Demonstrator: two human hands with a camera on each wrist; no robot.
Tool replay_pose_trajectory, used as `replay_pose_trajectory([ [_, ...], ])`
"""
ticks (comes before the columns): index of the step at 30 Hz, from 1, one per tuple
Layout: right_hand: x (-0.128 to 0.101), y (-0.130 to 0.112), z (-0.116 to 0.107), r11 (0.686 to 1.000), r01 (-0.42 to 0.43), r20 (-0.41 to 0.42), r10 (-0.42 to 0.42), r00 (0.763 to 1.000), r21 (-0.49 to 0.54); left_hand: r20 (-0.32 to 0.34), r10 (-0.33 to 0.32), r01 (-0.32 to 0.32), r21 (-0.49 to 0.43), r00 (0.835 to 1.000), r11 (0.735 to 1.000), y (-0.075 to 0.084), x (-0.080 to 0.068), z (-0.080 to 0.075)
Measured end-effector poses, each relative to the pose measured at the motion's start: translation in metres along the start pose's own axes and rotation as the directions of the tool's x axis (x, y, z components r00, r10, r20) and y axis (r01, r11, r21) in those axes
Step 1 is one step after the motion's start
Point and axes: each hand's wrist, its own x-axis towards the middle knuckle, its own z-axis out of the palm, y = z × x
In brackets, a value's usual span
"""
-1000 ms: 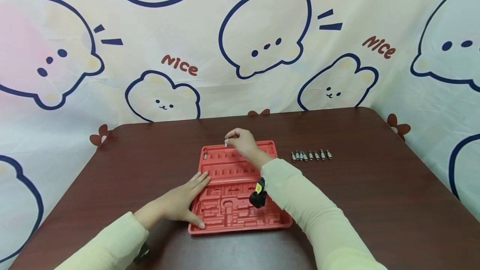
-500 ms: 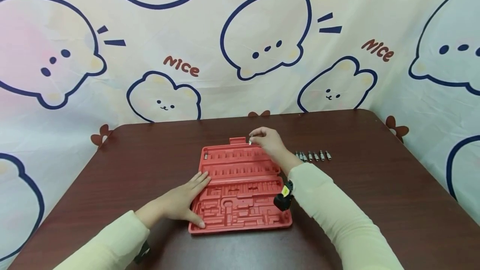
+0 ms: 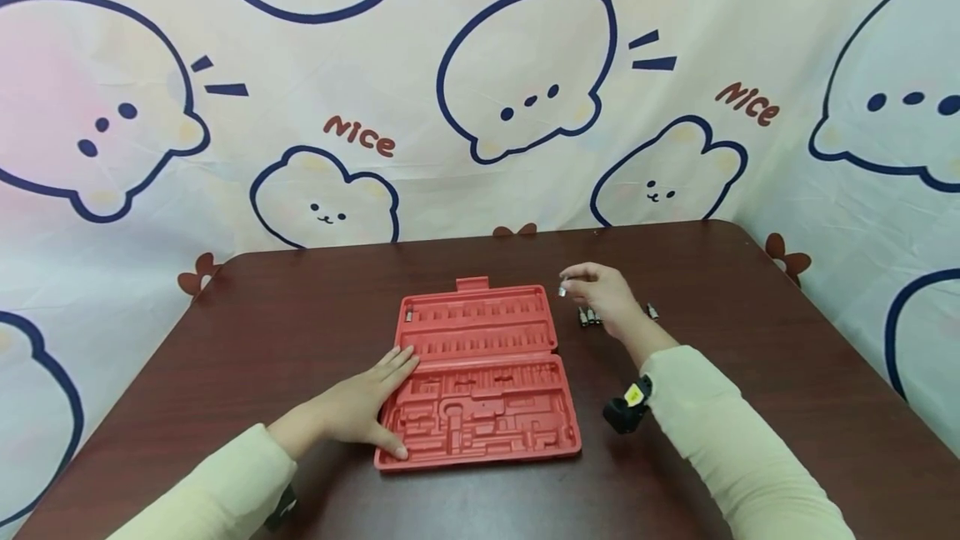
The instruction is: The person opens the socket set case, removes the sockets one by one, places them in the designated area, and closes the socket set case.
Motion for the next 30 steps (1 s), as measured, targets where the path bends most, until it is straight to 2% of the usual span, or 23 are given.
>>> replay_pose_trajectory([
  [8, -0.016, 0.013, -0.045, 0.999, 0.031, -0.076, -0.028, 0.997, 0.03, -0.002, 0.004, -0.004, 0.002, 1.0, 1.0, 0.0, -0.001, 0.0],
  [14, -0.021, 0.03, -0.072, 1.0, 0.026, -0.14, -0.028, 0.99, -0.017, -0.003, -0.001, 0.001, 0.001, 1.0, 1.0, 0.001, -0.001, -0.001],
  [22, -0.024, 0.048, -0.097, 0.991, -0.023, -0.209, -0.005, 0.978, -0.131, 0.009, -0.002, 0.002, 0.006, 1.0, 1.0, 0.001, 0.0, -0.001],
  [30, -0.023, 0.06, -0.108, 0.943, -0.096, -0.252, 0.014, 0.968, -0.318, 0.008, -0.009, 0.009, 0.007, 1.0, 1.0, 0.001, 0.0, -0.001],
])
